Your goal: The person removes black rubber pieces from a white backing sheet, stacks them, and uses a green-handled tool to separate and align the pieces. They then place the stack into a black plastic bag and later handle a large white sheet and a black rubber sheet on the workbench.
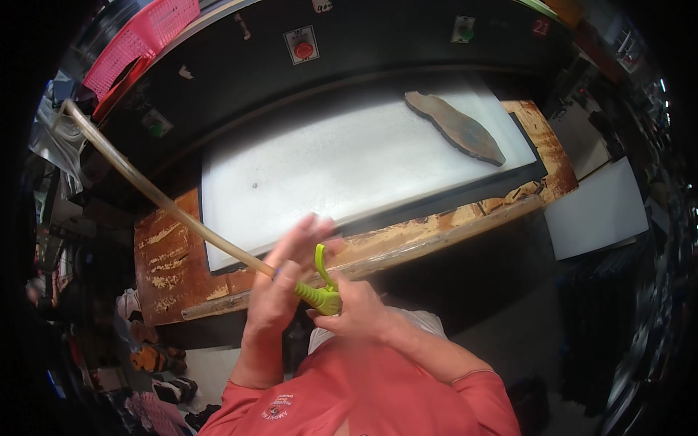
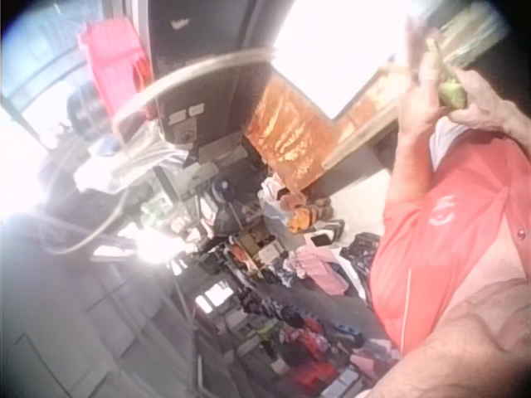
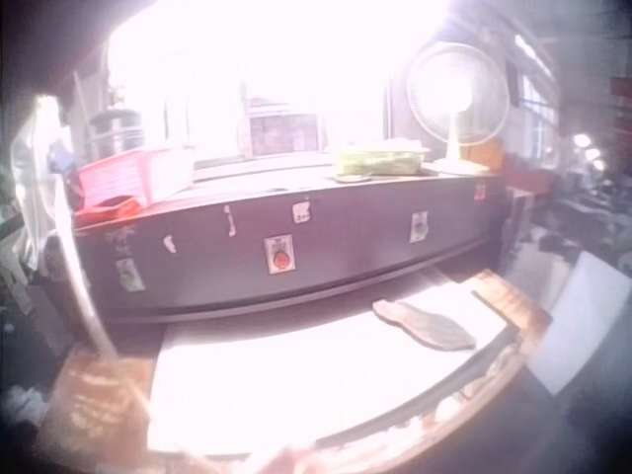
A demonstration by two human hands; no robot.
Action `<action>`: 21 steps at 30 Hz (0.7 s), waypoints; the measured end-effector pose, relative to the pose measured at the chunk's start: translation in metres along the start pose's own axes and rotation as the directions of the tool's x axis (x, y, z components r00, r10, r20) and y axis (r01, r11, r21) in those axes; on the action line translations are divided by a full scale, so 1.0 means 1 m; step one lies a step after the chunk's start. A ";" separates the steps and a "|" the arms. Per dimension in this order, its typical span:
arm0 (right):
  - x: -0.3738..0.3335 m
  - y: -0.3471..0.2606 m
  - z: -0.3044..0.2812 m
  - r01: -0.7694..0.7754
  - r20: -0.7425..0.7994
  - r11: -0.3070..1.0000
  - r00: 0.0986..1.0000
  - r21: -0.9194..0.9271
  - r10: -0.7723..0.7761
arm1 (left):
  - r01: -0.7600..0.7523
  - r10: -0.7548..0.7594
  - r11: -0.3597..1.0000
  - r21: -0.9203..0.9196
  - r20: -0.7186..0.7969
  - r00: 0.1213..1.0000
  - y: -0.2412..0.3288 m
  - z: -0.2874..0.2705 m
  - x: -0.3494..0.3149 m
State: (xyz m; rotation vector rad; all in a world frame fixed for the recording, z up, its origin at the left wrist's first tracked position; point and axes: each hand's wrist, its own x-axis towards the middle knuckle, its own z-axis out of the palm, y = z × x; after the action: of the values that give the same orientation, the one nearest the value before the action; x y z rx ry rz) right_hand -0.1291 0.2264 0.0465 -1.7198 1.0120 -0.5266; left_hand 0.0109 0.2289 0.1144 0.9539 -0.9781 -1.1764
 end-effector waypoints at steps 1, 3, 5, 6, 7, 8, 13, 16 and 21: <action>0.001 0.002 -0.004 0.210 -0.024 0.978 0.977 0.003 -0.210 | 0.122 -0.124 0.992 0.025 0.124 0.984 0.001 -0.003 -0.002; 0.007 0.003 -0.009 0.501 -0.092 0.863 0.858 -0.066 -0.505 | 0.215 -0.215 0.976 0.026 0.250 0.944 0.003 -0.013 0.001; 0.008 0.004 -0.019 0.461 -0.012 0.880 0.885 -0.112 -0.465 | 0.158 -0.139 0.986 -0.056 0.259 0.956 0.005 -0.026 0.012; 0.011 0.006 -0.025 0.494 -0.013 0.839 0.860 -0.228 -0.510 | 0.075 -0.064 0.992 -0.100 0.117 0.991 0.008 -0.032 0.014; 0.013 0.009 -0.032 0.506 0.000 0.795 0.844 -0.333 -0.537 | -0.004 -0.005 0.983 -0.185 -0.050 0.999 0.012 -0.040 0.019; 0.013 0.015 -0.042 0.475 -0.107 0.786 0.826 -0.397 -0.553 | -0.142 0.124 0.954 -0.263 -0.085 0.989 0.018 -0.049 0.027; 0.031 0.094 -0.101 -0.045 -0.713 0.830 0.539 -0.556 -0.448 | -0.583 0.570 0.811 0.052 -0.299 0.765 0.054 -0.101 0.063; 0.038 0.138 -0.096 -0.152 -0.727 0.804 0.545 -0.575 -0.417 | -0.651 0.695 0.719 0.243 -0.257 0.672 0.047 -0.117 0.085; 0.039 0.163 -0.086 -0.200 -0.736 0.786 0.540 -0.585 -0.410 | -0.568 0.690 0.713 0.412 -0.266 0.673 0.004 -0.104 0.111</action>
State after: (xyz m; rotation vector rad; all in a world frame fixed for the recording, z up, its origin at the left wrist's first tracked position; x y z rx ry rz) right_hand -0.2331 0.1274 -0.0754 -2.1428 1.9534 -1.3304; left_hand 0.1239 0.1279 0.0986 0.9205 -1.0388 -0.2112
